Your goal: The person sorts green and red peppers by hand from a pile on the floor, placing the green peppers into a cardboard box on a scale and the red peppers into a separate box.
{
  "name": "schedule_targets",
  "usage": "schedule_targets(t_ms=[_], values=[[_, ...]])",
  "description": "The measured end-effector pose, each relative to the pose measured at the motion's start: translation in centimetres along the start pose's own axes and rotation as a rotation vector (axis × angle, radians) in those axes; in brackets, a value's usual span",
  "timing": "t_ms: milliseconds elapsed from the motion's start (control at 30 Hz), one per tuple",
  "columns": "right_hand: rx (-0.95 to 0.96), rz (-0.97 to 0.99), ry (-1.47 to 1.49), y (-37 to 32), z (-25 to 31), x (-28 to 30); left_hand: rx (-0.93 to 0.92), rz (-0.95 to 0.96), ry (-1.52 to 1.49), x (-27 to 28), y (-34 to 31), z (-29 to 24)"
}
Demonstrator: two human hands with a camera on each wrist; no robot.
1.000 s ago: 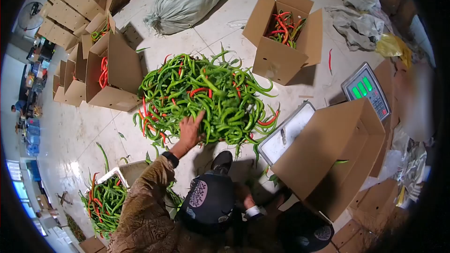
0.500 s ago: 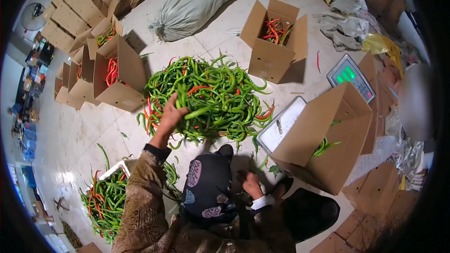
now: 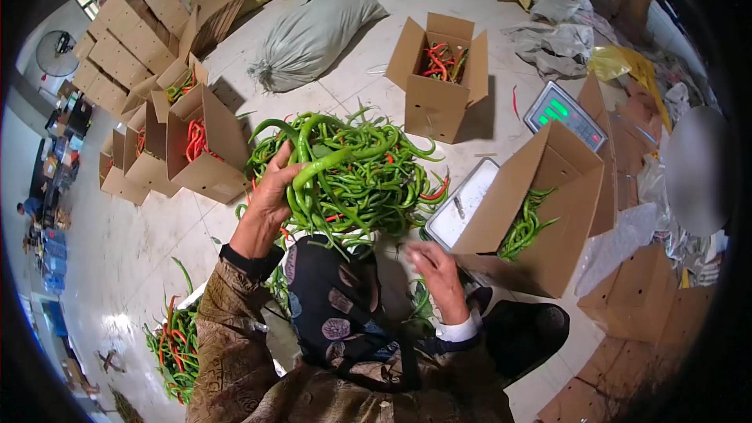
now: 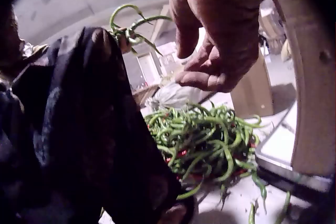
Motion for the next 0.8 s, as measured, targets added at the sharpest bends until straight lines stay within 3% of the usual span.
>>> schedule_targets(t_ms=[67,100,167,233,267,300,367,400,433,500,600,633,767,800], values=[[0.251,0.050,-0.085,0.8,4.0,-1.8,0.045,0.028,0.001,-3.0,-1.4,0.1],[0.136,0.069,0.000,0.6,6.6,-3.4,0.077,0.056,0.017,-4.5,-2.1,0.6],[0.261,0.158,-0.129,2.2,6.7,-5.6,0.143,0.096,0.050,-7.3,-4.1,1.6],[0.297,0.365,-0.020,2.2,6.5,-7.7,0.111,0.088,0.163,-8.9,-5.6,2.7],[0.019,0.310,0.186,1.4,5.3,-7.7,0.113,0.059,0.146,-8.9,-6.4,2.8],[0.013,0.311,0.186,0.8,4.9,-7.4,0.117,0.055,0.144,-9.0,-6.9,2.7],[0.081,0.120,-0.183,-0.6,3.9,-4.5,0.086,-0.057,0.104,-8.1,-8.0,2.5],[0.218,0.040,-0.447,-0.6,0.1,-2.0,0.082,-0.094,0.084,-7.0,-8.3,3.1],[0.001,0.054,-0.504,-1.5,-1.6,-0.8,0.086,-0.103,0.081,-7.0,-8.8,3.2],[-0.265,0.165,0.058,-4.9,-1.8,-0.2,0.055,-0.186,0.144,-6.9,-9.8,3.3],[-0.159,0.225,0.267,-6.9,2.4,-2.6,-0.067,-0.194,0.523,-7.9,-11.5,4.7],[-0.100,0.105,0.379,-7.2,4.2,-3.7,-0.062,-0.144,0.685,-8.5,-11.8,5.4],[0.012,0.034,0.348,-5.9,4.8,-5.0,0.026,0.025,0.522,-10.9,-13.3,7.8],[0.026,0.029,0.303,-5.7,4.2,-4.9,0.078,0.008,0.309,-10.9,-13.6,8.1]])
Point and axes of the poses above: each hand's wrist, its own y-axis towards the middle knuckle, its own x-axis out of the back of the hand, z = x × y, the point moved 7 cm from there along y, towards the middle knuckle, and after that the axes turned 10 degrees about y, right-handed, at the moved point
